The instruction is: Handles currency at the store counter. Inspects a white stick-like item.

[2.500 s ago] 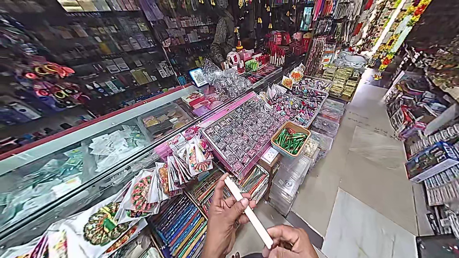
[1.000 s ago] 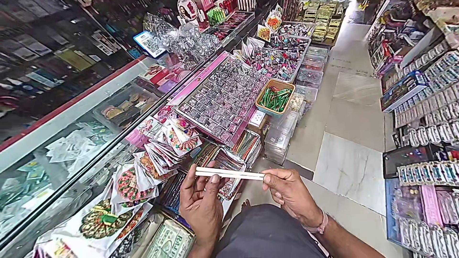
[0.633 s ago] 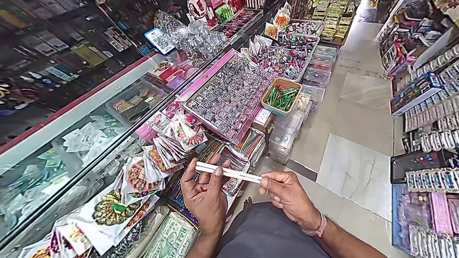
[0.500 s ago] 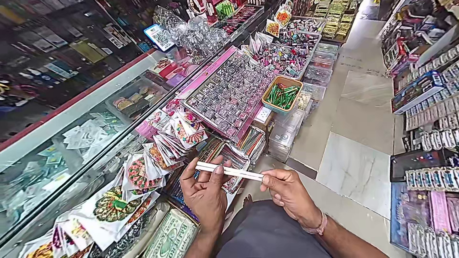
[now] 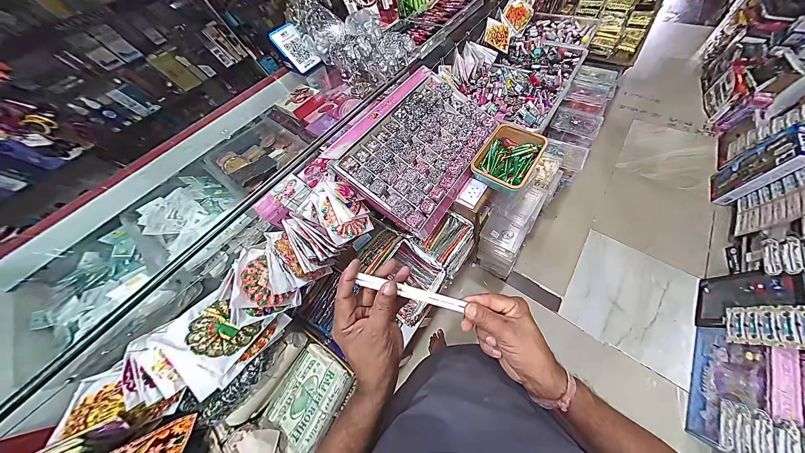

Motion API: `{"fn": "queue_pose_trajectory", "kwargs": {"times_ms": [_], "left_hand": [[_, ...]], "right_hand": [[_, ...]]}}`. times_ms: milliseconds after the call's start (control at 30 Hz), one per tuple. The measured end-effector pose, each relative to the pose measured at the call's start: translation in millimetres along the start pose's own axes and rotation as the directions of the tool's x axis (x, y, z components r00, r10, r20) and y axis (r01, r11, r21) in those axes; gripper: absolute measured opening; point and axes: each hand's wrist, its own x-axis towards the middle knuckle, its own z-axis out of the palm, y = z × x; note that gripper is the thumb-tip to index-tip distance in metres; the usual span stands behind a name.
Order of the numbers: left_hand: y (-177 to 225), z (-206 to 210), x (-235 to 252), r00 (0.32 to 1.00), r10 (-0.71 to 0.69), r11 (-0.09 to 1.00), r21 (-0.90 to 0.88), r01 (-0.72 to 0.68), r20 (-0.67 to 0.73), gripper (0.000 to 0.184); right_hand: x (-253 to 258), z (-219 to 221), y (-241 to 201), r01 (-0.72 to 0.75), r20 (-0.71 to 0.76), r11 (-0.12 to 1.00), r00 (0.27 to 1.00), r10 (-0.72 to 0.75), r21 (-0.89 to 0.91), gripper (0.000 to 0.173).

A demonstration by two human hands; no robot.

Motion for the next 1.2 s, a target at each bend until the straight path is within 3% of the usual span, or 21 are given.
{"fn": "queue_pose_trajectory", "kwargs": {"times_ms": [100,467,733,1200], "left_hand": [[0.9,-0.5,-1.2,0.998,-0.043,0.999,-0.013,0.042,-0.043,0.049],[-0.4,-6.0,-1.2,0.999,-0.018,1.0,-0.018,0.017,-0.049,0.059],[-3.0,-10.2,-5.7,0.996,-0.026,0.988,-0.153,0.014,-0.08,0.053],[0.9,-14.9,0.2,0.979,-0.111,0.979,-0.188,0.078,-0.172,0.045]], "right_hand": [[0.6,-2.4,-1.5,-0.007,-0.03,1.0,1.0,0.008,0.003,0.016],[0.4,-2.7,-0.7,0.017,0.003,1.0,1.0,-0.017,-0.015,0.016],[1.6,-3.2,0.6,0.006,0.003,1.0,1.0,-0.006,-0.006,0.017],[9.3,2.3,3.3,-0.045,-0.013,0.998,0.999,0.044,-0.044,0.016]]}}
